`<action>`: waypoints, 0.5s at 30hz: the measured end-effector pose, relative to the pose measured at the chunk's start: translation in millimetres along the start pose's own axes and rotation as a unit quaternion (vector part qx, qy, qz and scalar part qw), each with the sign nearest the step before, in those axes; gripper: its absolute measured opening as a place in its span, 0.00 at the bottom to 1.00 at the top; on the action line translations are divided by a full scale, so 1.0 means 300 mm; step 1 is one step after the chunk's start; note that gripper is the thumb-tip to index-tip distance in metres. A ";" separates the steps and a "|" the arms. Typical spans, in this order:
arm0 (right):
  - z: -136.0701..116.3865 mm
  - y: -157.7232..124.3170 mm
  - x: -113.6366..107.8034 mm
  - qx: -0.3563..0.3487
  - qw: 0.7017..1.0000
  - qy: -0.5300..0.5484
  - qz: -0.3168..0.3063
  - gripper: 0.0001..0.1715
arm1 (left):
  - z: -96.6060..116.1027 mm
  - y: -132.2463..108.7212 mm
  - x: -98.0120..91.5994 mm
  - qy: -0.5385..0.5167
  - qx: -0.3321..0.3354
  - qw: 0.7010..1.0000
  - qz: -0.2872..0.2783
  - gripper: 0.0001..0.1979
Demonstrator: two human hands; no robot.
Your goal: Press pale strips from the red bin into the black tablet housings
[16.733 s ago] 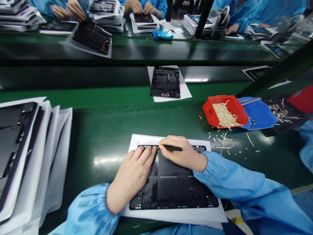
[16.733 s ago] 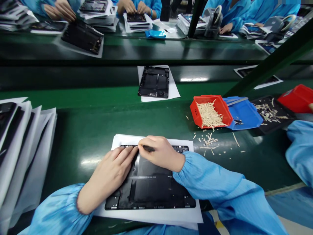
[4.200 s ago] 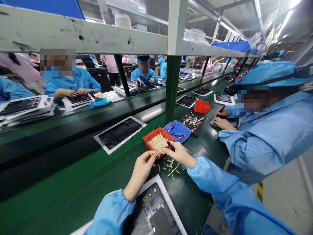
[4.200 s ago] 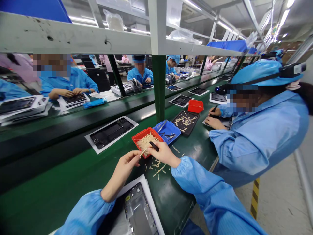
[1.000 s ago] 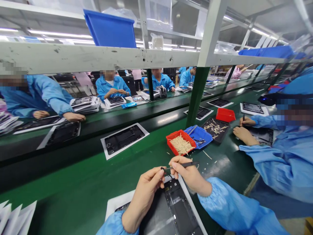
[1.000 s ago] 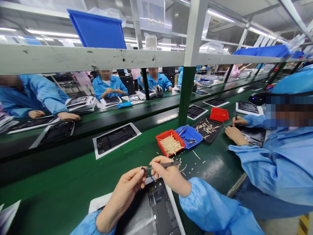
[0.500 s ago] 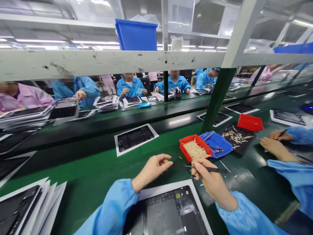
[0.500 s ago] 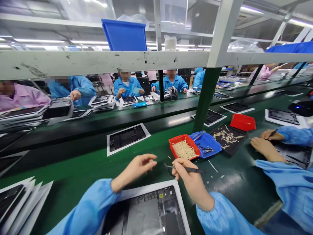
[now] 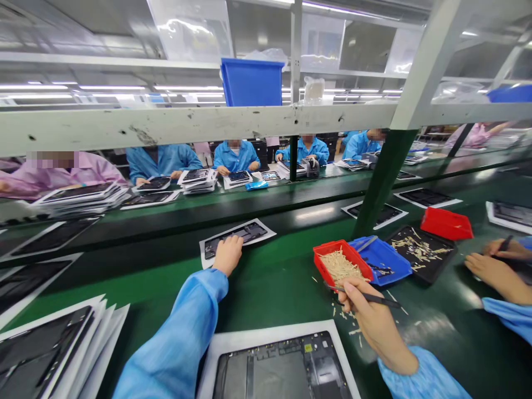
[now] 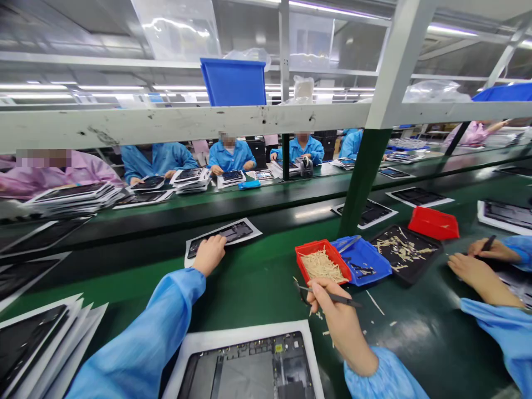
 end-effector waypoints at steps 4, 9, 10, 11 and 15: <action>-0.045 -0.012 -0.022 0.000 0.999 0.046 0.017 0.10 | 0.095 -0.068 -0.127 0.008 0.040 0.998 0.056 0.13; -0.105 -0.020 -0.052 -0.004 0.994 0.105 0.027 0.07 | 0.312 -0.286 -0.271 -0.026 0.151 0.985 0.078 0.14; -0.115 -0.022 -0.057 -0.006 0.993 0.111 0.030 0.07 | 0.371 -0.355 -0.309 -0.031 0.199 0.974 0.103 0.15; -0.122 -0.024 -0.061 -0.006 0.993 0.114 0.033 0.07 | 0.425 -0.432 -0.346 -0.035 0.241 0.961 0.135 0.17; -0.129 -0.032 -0.069 -0.006 0.993 0.106 0.043 0.07 | 0.573 -0.725 -0.403 -0.039 0.350 0.917 0.187 0.19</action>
Point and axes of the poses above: each hand's wrist, its own y-axis towards the middle knuckle, its own x-axis out of the palm, z = x × y, the point moved 8 cm from there along y, towards the middle knuckle, and after that the axes turned 13 degrees about x, right-handed, at the moved point
